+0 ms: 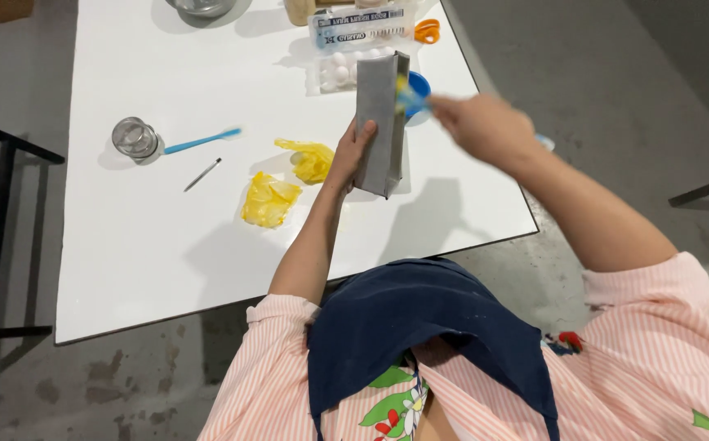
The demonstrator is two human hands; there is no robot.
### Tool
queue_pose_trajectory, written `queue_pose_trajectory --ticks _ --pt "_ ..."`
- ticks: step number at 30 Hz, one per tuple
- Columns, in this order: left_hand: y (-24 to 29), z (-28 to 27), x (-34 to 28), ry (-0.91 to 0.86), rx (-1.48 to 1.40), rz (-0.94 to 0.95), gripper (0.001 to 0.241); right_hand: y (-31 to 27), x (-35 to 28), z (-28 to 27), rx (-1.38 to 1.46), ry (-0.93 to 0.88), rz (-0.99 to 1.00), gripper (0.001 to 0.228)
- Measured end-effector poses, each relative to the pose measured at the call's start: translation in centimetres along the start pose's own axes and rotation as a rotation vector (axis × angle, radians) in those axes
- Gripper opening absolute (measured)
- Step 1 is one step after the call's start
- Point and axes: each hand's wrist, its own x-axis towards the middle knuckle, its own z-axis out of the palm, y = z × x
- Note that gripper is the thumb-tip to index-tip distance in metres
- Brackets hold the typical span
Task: Greasing baking pans with butter and kneading bread dough on a workspace.
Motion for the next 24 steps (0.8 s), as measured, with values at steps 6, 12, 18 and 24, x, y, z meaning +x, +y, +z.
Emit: queue_pose_trajectory --ticks 6,12,18,24 --pt "1.5 0.1 -0.2 0.084 -0.017 -0.051 0.088 0.4 0.0 4.5 -0.008 -0.098 -0.178 0.037" --pt "-2.9 -2.9 1.2 0.233 -0.008 0.130 0.085 0.3 -1.8 5.1 -0.025 -0.062 -0.243 0.037" --pt "-4.4 -7.8 1.8 0.305 -0.119 0.027 0.086 2.2 -0.5 1.8 0.083 0.002 -0.068 0.037" --pt "-3.9 -5.8 0.8 0.022 -0.367 0.000 0.084 0.2 3.0 3.7 0.255 0.057 -0.051 0.037"
